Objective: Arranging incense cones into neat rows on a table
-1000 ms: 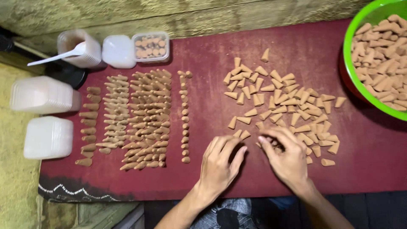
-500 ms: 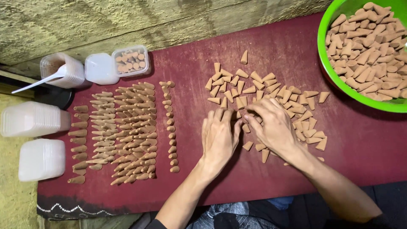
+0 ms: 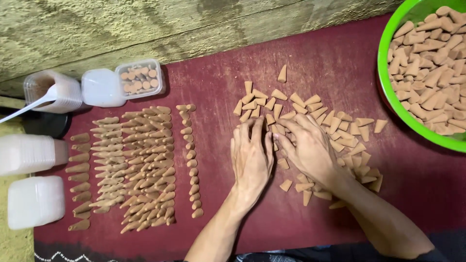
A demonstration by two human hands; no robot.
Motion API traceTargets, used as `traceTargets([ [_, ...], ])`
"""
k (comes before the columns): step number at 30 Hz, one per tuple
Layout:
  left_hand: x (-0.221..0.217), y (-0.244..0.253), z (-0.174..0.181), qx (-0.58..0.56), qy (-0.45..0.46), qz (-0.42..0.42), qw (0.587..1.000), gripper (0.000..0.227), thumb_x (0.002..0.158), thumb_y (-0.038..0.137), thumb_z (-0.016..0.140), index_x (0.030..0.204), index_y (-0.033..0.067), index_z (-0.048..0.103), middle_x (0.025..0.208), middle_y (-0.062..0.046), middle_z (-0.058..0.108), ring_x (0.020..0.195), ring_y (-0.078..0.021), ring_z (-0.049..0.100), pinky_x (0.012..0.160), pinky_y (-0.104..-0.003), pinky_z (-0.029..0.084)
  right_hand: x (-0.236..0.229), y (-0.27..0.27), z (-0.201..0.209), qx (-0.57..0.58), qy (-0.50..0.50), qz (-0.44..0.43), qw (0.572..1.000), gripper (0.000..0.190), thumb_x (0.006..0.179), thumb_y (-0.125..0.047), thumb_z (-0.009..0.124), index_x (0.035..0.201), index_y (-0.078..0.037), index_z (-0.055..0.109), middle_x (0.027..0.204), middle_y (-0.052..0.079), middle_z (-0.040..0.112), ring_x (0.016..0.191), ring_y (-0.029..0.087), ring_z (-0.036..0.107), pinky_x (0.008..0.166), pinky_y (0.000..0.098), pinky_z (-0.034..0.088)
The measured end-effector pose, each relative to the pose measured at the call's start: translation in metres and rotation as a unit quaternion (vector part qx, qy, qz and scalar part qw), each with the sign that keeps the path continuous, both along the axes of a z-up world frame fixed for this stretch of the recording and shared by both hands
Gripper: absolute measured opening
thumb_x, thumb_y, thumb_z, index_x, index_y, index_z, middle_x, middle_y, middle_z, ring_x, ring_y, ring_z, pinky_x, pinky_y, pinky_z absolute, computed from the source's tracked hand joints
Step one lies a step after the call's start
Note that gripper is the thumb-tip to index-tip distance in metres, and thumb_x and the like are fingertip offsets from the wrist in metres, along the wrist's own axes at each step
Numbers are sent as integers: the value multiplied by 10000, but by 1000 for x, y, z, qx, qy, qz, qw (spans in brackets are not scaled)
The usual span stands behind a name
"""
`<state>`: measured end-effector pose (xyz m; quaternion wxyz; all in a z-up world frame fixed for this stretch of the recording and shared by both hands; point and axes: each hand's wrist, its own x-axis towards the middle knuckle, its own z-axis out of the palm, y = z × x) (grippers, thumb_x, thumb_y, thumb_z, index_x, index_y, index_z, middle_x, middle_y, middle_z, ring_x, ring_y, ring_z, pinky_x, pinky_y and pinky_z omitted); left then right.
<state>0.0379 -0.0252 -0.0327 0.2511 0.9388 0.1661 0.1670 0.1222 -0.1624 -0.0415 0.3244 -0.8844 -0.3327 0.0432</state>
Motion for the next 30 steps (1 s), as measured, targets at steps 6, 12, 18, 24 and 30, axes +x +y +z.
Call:
traceTargets([
  [6,6,4,-4,-11,24,-18,999,420,993,246,598,1406,169,611,1218,-130,570,1022,-344,557,772,-435,461,2,-7,-23,26,-30,-26,999,221,941,-250,729,1092,-90,744,1024,102,626,992,346,656,832,441,552],
  [12,10,8,-10,-18,45,-31,998,355,1022,325,574,1338,188,660,1230,-132,539,1020,-344,515,797,-434,446,1,0,-15,41,-37,-18,998,231,983,-210,679,1171,-84,725,1043,99,627,1026,337,655,863,438,549],
  [18,9,8,-23,-88,-4,-33,996,271,931,219,698,1196,160,703,1222,-84,531,1088,-335,511,903,-422,454,-1,1,1,38,1,5,999,244,1008,-230,642,1165,-69,739,1020,135,654,1002,371,652,853,470,547],
  [24,4,6,-31,-93,-23,-58,994,253,921,205,727,1153,106,699,1266,-76,536,1199,-320,462,976,-436,398,-2,1,10,109,58,-9,992,195,951,-172,698,1117,-89,755,950,136,699,875,342,658,764,452,547],
  [30,-5,4,-3,-111,-117,-116,980,243,944,118,707,1187,133,692,1107,-54,712,1077,-261,677,937,-378,482,-5,0,27,157,67,-26,985,273,885,-139,768,1157,-123,770,900,97,748,723,237,653,661,367,542],
])
